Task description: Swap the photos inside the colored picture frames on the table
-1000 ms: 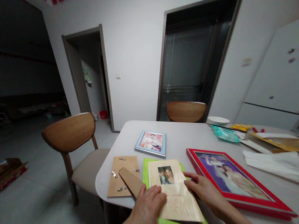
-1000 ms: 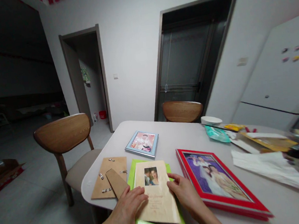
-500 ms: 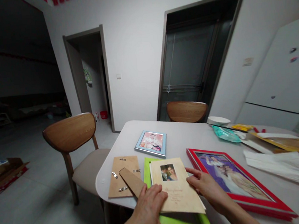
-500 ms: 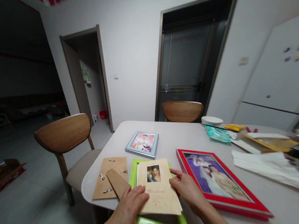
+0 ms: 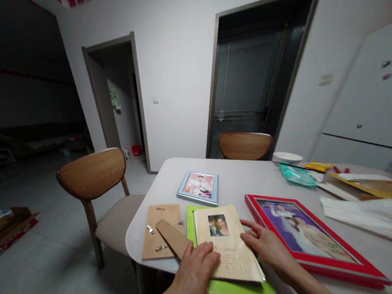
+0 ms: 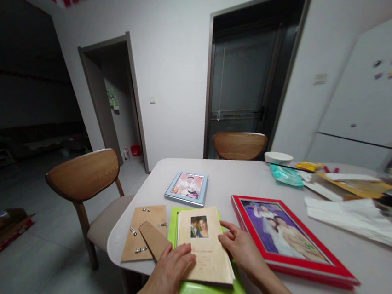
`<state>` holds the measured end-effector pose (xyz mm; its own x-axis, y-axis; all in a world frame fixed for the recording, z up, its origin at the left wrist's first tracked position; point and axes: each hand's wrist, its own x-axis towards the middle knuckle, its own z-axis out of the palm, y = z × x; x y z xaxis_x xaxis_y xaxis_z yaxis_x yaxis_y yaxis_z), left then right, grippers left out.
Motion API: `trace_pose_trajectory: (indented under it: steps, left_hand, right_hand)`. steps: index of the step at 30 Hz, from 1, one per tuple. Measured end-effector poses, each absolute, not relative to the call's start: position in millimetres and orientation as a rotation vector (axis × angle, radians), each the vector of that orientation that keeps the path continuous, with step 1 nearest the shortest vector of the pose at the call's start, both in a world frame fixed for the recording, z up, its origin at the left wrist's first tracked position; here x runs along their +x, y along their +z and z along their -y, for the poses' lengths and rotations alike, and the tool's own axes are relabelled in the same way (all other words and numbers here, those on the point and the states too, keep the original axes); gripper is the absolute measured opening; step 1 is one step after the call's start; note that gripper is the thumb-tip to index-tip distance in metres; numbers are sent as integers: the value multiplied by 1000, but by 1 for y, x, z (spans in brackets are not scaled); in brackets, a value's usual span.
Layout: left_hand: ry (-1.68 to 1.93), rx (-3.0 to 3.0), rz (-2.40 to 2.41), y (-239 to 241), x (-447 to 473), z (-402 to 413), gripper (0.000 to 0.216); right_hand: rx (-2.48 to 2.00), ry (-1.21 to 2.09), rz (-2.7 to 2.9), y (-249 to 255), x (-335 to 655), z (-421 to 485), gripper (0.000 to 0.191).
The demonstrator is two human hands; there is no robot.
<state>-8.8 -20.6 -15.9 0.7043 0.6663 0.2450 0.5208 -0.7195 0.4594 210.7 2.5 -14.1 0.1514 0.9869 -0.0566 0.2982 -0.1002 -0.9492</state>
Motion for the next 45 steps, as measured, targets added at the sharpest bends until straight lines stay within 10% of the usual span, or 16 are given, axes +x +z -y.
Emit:
trace_pose_trajectory:
  steps: [10, 16, 22, 30, 45]
  left_hand:
    - [491, 2598, -852, -13, -10, 20, 60]
    - [495, 2540, -855, -10, -8, 23, 57]
    - [622, 2505, -1033, -1, -27, 28, 58]
    - [827, 2310, -1738, -40, -96, -4, 53]
    - [1184, 2434, -1554, 3, -89, 4, 55]
  right_hand:
    - [-1922, 461, 1881, -1, 205, -2, 26]
    - [-1920, 240, 1934, -10, 202, -5, 53]
    - [-2009, 133, 1988, -3, 199, -9, 36]
    - [-1516, 291, 2217, 17, 107, 1, 38]
    - [-1196, 344, 2018, 45, 98, 0, 32]
